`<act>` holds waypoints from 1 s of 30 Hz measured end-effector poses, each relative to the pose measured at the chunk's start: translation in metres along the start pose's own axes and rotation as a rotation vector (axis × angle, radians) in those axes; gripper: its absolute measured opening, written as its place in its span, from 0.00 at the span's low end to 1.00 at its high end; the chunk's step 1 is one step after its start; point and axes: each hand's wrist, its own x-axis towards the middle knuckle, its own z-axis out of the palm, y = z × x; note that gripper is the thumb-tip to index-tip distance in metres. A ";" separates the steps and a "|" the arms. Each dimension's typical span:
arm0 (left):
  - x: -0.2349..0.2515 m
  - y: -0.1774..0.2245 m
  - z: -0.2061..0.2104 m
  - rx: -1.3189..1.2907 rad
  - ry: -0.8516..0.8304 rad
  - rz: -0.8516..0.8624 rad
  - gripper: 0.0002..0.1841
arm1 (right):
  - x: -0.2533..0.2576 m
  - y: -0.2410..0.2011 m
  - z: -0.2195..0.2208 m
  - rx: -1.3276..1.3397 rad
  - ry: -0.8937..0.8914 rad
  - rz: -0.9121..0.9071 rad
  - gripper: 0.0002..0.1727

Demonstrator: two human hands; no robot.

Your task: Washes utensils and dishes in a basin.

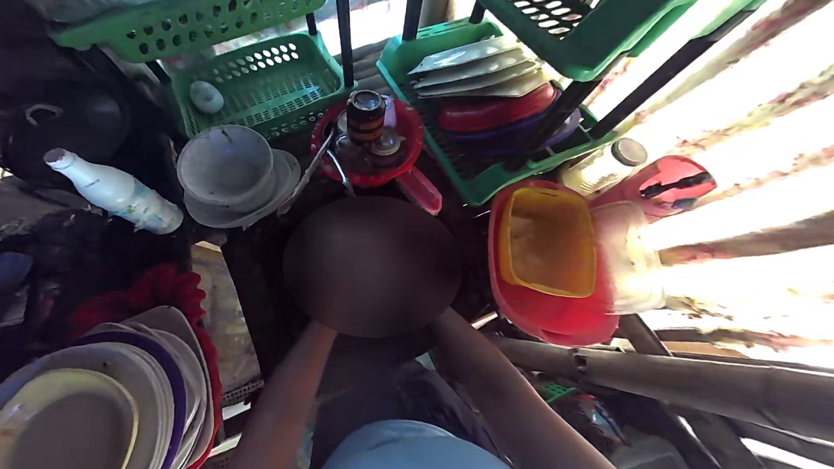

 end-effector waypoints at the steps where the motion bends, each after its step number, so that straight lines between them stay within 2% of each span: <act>1: 0.000 0.002 -0.001 -0.009 -0.015 -0.021 0.22 | -0.010 -0.009 0.003 -0.009 -0.051 0.024 0.26; 4: 0.002 0.008 -0.001 -0.020 -0.038 -0.089 0.21 | -0.033 -0.022 0.005 -0.051 -0.157 -0.076 0.26; 7: -0.007 0.009 -0.016 -0.001 -0.037 -0.101 0.21 | -0.026 -0.007 -0.010 0.156 -0.236 -0.266 0.23; 9: -0.020 0.007 -0.032 0.004 -0.067 -0.058 0.21 | -0.019 0.005 -0.019 0.270 -0.207 -0.325 0.21; 11: -0.033 0.005 -0.048 -0.017 -0.123 -0.010 0.22 | -0.016 0.015 -0.021 0.413 -0.058 -0.303 0.19; 14: -0.045 -0.003 -0.059 -0.099 -0.159 0.108 0.17 | -0.029 0.016 -0.023 0.696 0.282 -0.226 0.18; 16: -0.053 -0.014 -0.059 -0.323 -0.168 0.174 0.15 | -0.034 0.013 -0.025 0.962 0.502 -0.224 0.17; 18: -0.069 -0.021 -0.053 -0.593 -0.161 0.216 0.17 | -0.026 0.008 -0.021 1.220 0.647 -0.229 0.18; 19: -0.079 -0.020 -0.050 -0.685 -0.139 0.245 0.18 | -0.023 0.006 -0.020 1.245 0.680 -0.241 0.17; 21: -0.097 -0.011 -0.046 -0.751 -0.049 0.293 0.19 | -0.018 -0.001 -0.018 1.015 0.679 -0.241 0.19; 23: -0.109 0.000 -0.044 -0.703 0.059 0.309 0.20 | -0.010 -0.009 -0.027 0.791 0.624 -0.207 0.27; 25: -0.114 0.006 -0.038 -0.628 0.150 0.321 0.19 | 0.001 -0.015 -0.036 0.766 0.577 -0.115 0.26; 27: -0.114 0.002 -0.033 -0.649 0.109 0.313 0.21 | 0.006 -0.015 -0.044 0.808 0.569 -0.092 0.23; 30: -0.099 -0.006 -0.030 -0.808 -0.066 0.285 0.19 | 0.011 -0.022 -0.054 0.896 0.699 -0.194 0.17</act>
